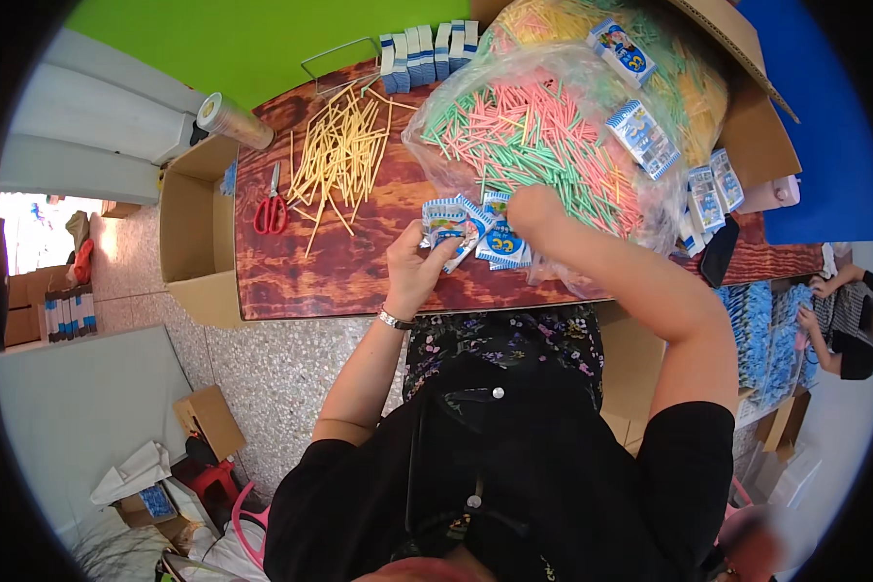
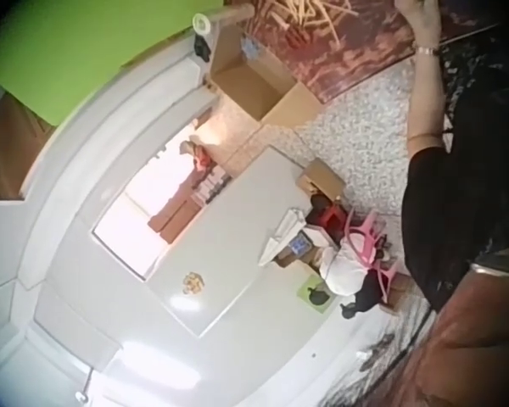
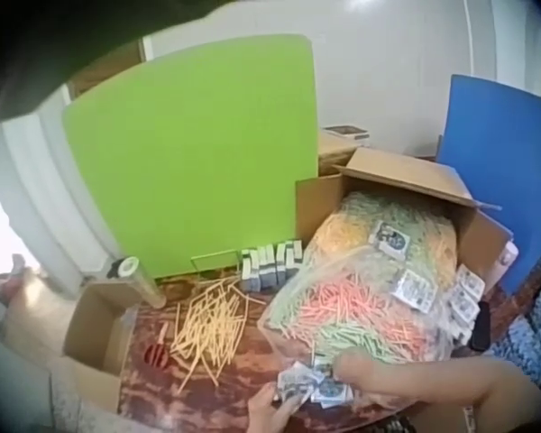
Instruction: Sorting and packaging colorful items into small plastic packets from a large bulk bag at a workstation.
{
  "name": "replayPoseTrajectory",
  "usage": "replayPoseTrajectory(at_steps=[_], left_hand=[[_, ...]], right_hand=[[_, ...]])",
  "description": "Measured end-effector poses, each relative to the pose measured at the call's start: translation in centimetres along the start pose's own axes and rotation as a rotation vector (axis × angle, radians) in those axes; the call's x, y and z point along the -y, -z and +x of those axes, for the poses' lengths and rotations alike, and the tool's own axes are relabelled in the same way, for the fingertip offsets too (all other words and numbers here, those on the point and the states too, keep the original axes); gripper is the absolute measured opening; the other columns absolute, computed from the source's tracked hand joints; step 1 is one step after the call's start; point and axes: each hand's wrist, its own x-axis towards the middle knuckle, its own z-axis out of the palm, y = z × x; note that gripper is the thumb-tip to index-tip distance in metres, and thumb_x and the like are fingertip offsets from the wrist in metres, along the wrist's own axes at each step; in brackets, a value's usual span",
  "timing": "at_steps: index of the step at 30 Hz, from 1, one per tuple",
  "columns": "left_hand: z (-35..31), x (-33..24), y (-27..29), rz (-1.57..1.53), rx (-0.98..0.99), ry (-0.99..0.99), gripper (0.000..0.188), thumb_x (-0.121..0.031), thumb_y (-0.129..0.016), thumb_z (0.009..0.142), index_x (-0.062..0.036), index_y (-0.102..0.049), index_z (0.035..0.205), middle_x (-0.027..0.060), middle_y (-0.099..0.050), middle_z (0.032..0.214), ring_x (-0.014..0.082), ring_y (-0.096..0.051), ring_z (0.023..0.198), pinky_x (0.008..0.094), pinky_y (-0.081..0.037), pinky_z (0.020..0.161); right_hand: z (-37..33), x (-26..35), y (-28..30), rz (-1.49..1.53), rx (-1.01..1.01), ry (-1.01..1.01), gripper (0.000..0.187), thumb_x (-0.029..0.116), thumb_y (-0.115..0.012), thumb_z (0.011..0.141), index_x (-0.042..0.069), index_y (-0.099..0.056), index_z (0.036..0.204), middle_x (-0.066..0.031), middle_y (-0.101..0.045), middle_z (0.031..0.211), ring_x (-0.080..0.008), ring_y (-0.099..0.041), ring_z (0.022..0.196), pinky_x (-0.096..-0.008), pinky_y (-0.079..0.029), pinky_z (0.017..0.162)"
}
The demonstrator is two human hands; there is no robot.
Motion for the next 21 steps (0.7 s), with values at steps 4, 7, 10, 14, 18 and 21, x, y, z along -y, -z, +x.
replayPoseTrajectory(at_steps=[4, 7, 10, 14, 18, 21], left_hand=[[0.6, -0.2, -0.6, 0.192, -0.060, -0.206, 0.021, -0.003, -0.074, 0.078, -0.0003, -0.066, 0.096, 0.0064, -0.067, 0.085, 0.0120, -0.062, 0.075, 0.0267, -0.049, 0.067], [0.8, -0.4, -1.2, 0.234, -0.068, -0.314, 0.024, -0.002, -0.075, 0.076, -0.0012, -0.066, 0.098, 0.0094, -0.066, 0.087, 0.0168, -0.063, 0.074, 0.0283, -0.049, 0.067], [1.2, -0.9, -1.8, 0.250, -0.053, -0.388, 0.027, -0.001, -0.075, 0.075, -0.0019, -0.066, 0.101, 0.0108, -0.066, 0.090, 0.0202, -0.064, 0.075, 0.0301, -0.050, 0.067], [1.1, -0.9, -2.0, 0.294, -0.027, -0.429, 0.029, 0.001, -0.075, 0.075, -0.0014, -0.065, 0.102, 0.0119, -0.065, 0.093, 0.0238, -0.064, 0.079, 0.0322, -0.051, 0.067], [1.5, -1.3, -2.1, 0.325, -0.035, -0.499, 0.031, 0.001, -0.076, 0.074, -0.0002, -0.064, 0.102, 0.0129, -0.065, 0.094, 0.0267, -0.063, 0.082, 0.0333, -0.051, 0.068], [1.8, -1.6, -2.1, 0.332, -0.037, -0.554, 0.035, 0.001, -0.077, 0.072, 0.0000, -0.062, 0.104, 0.0142, -0.064, 0.096, 0.0291, -0.063, 0.085, 0.0345, -0.051, 0.069]], right_hand=[[-2.7, -5.9, 5.2, 0.527, -0.055, 0.346, 0.028, 0.030, -0.058, 0.093, 0.006, -0.063, 0.105, -0.0136, -0.067, 0.094, -0.0227, -0.066, 0.085, -0.0362, -0.051, 0.069], [-4.9, -6.4, 9.7, 1.014, 0.241, 0.297, 0.035, 0.038, -0.055, 0.096, 0.005, -0.057, 0.108, -0.0098, -0.063, 0.089, -0.0178, -0.060, 0.081, -0.0352, -0.047, 0.068], [-5.8, -7.2, 10.1, 1.206, 0.390, 0.265, 0.036, 0.041, -0.051, 0.099, 0.005, -0.056, 0.102, -0.0040, -0.057, 0.075, -0.0110, -0.053, 0.064, -0.0294, -0.044, 0.057], [-6.9, -7.1, 11.3, 1.390, 0.438, 0.303, 0.037, 0.043, -0.051, 0.099, 0.006, -0.056, 0.100, -0.0018, -0.055, 0.069, -0.0058, -0.052, 0.056, -0.0256, -0.042, 0.049], [-7.1, -6.7, 13.2, 1.276, 0.409, 0.221, 0.038, 0.041, -0.052, 0.098, 0.004, -0.054, 0.098, -0.0076, -0.057, 0.069, -0.0165, -0.059, 0.058, -0.0329, -0.045, 0.052], [-6.5, -6.4, 14.2, 0.794, 0.028, 0.526, 0.035, 0.036, -0.055, 0.096, 0.002, -0.053, 0.097, -0.0162, -0.059, 0.072, -0.0324, -0.061, 0.063, -0.0420, -0.046, 0.058]])
